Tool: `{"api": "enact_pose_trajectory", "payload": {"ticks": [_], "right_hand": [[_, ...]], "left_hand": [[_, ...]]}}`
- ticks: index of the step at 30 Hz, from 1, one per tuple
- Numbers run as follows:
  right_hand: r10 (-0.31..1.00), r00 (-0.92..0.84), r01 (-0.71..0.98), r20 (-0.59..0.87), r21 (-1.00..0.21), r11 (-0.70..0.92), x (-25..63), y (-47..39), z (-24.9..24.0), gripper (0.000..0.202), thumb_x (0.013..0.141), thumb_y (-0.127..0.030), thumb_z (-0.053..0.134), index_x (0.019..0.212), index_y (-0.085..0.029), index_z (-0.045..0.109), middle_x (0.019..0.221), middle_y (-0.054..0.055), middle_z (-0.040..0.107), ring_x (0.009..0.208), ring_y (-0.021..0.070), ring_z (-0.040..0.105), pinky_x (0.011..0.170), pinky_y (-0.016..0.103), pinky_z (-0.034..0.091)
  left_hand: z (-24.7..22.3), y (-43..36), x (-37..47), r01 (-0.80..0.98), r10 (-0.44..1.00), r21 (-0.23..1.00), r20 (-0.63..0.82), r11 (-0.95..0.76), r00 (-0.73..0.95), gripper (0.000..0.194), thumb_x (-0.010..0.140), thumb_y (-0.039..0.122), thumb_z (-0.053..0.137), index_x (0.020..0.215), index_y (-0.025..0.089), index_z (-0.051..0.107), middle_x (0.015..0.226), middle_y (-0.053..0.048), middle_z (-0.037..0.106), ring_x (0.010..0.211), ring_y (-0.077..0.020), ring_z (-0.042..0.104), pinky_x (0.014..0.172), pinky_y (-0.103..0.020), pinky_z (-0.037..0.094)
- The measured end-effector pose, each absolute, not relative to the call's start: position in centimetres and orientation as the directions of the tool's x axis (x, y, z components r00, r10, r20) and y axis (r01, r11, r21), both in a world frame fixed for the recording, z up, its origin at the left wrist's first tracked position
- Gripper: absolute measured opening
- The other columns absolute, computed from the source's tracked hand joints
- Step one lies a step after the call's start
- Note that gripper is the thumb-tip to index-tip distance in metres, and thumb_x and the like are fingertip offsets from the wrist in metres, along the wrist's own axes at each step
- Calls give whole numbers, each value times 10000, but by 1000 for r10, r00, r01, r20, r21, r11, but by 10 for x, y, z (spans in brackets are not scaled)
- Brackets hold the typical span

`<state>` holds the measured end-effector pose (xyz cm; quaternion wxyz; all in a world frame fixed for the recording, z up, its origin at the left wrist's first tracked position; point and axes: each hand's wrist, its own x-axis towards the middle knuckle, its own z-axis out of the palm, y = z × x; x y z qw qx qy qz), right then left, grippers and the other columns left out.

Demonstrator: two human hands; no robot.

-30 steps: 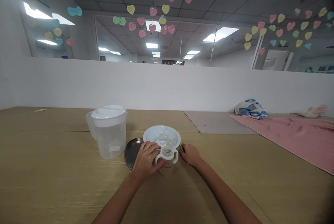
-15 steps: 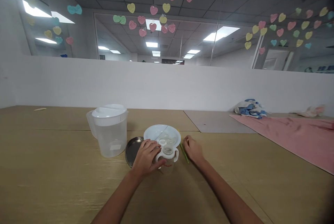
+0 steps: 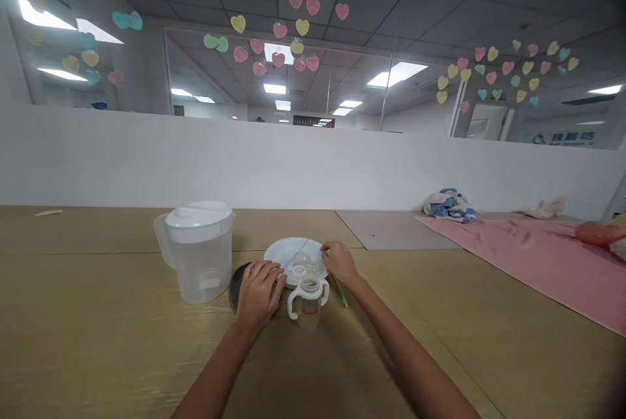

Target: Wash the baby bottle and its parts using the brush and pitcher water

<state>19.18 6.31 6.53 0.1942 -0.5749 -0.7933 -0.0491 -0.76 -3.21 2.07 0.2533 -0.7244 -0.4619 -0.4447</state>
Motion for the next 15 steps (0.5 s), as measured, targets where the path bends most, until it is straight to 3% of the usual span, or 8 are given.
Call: {"api": "enact_pose_trajectory", "payload": {"ticks": [8, 15], "right_hand": [[912, -372, 922, 173, -41, 384, 159, 84, 64, 206, 722, -90, 509, 818, -166, 675, 887, 92, 685, 888, 206, 604, 885, 358, 326], [893, -412, 904, 179, -45, 426, 161, 88, 70, 178, 727, -127, 502, 822, -146, 652, 898, 107, 679, 856, 214, 609, 789, 308, 359]], "left_hand": [[22, -33, -6, 892, 437, 36, 880, -450, 185, 220, 870, 237, 427, 843, 198, 642, 918, -54, 665, 915, -200, 560, 846, -389, 381], [19, -30, -7, 891, 434, 22, 879, -454, 199, 206, 866, 235, 432, 827, 203, 631, 915, -43, 664, 906, -195, 556, 857, -395, 375]]}}
